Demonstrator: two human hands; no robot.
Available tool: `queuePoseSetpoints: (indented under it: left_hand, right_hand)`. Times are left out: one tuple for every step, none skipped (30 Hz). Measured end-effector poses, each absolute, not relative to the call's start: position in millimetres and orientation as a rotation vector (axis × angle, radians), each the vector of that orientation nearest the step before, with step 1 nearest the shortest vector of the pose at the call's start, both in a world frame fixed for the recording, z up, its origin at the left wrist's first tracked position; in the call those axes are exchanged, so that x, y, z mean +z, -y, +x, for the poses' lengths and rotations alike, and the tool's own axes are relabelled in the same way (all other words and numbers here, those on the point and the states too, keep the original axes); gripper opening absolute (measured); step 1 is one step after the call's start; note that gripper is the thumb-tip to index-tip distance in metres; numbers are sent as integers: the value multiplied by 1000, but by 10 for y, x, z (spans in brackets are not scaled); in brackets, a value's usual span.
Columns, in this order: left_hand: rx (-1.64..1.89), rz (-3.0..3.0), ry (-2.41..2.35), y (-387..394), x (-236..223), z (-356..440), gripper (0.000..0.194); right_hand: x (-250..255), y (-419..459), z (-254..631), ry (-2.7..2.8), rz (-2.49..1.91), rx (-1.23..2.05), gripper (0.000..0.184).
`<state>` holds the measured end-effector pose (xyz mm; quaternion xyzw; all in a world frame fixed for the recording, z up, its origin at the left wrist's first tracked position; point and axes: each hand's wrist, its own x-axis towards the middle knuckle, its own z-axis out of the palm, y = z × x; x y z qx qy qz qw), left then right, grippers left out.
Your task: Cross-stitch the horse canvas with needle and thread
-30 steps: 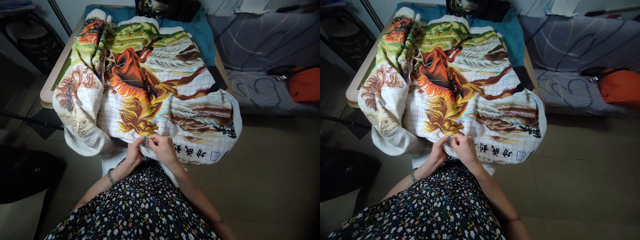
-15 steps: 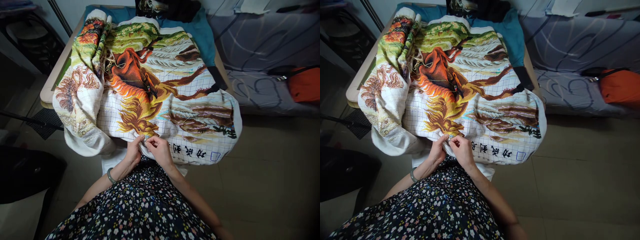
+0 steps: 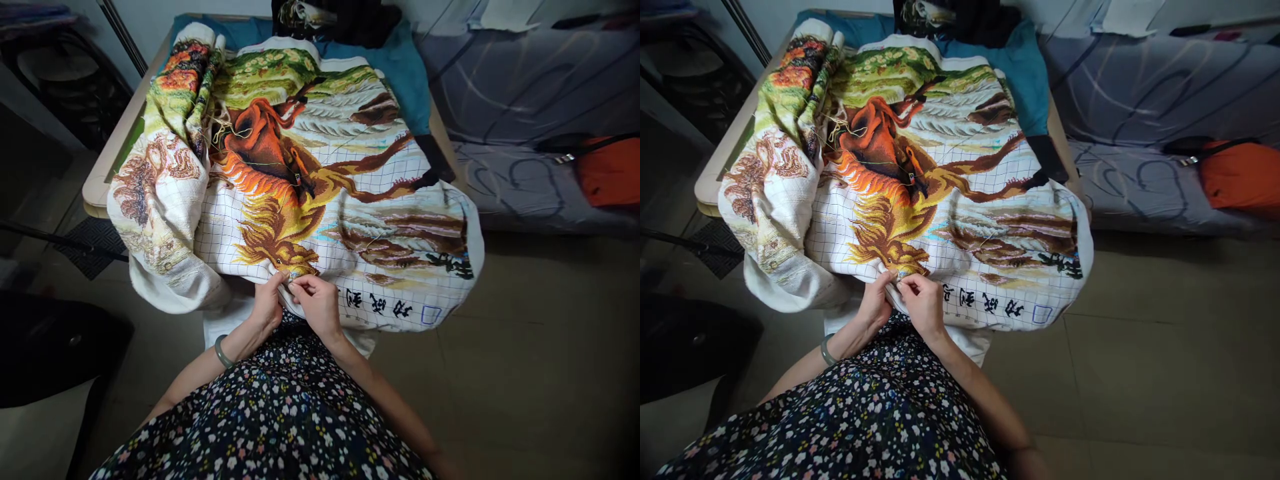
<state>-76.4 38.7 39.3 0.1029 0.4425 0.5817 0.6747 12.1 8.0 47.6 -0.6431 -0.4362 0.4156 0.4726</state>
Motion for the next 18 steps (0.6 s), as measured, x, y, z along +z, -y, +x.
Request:
queuePoseSetpoints:
  left_hand:
    - [1311,235,-990,-385,396,-764,50]
    - [1313,235,-984,-381,396,-765,49]
    - [1312,229,-977,-376,393,-766,50]
    - [1310,217,-973,-368,387,-768,50]
    - [1306,200,-971,-360,378,-770,50]
    - [1298,181,-970,-350,367,-773,50]
    - [1291,161,-969,-341,355,-777,50]
    - [1282,142,-967,-332,343,-780,50]
    - [1274,129,-962,-325,331,-784,50]
    - [1268,119,-955,-320,320,-788,50]
    - [1262,111,-946,-316,311,-792,50]
    - [1256,105,-938,-315,303,-795,51]
    - [1250,100,-932,-315,297,-798,52]
    - [1244,96,-927,-316,291,-801,53]
    - [1238,93,-923,-318,286,-804,53]
    - [1232,91,-922,-320,282,-807,54]
    - [1229,93,-921,-321,279,-809,55]
    - [1227,96,-920,-322,278,-811,56]
  right_hand:
    - [473,-81,113,1045,-1579,1025,17]
    - [472,-80,105,1019,-1583,1036,18]
    - [475,-78,98,989,-1584,1051,19]
    - [482,-75,91,956,-1583,1066,19]
    - [493,-71,85,923,-1580,1080,20]
    - [506,-68,81,895,-1576,1090,21]
    - [522,-66,79,878,-1574,1095,22]
    - [537,-67,80,872,-1572,1094,22]
    - [550,-73,83,877,-1572,1090,23]
    - [562,-83,90,890,-1571,1080,23]
    - [571,-98,100,907,-1570,1065,23]
    - [578,-118,113,934,-1568,1048,22]
    - [585,-140,127,974,-1565,1030,22]
    - [592,-165,141,1031,-1565,1013,21]
    - [599,-189,155,1105,-1569,996,20]
    - [608,-211,166,1188,-1579,980,18]
    - [619,-231,174,1270,-1597,964,14]
    - [633,-247,181,1342,-1623,948,10]
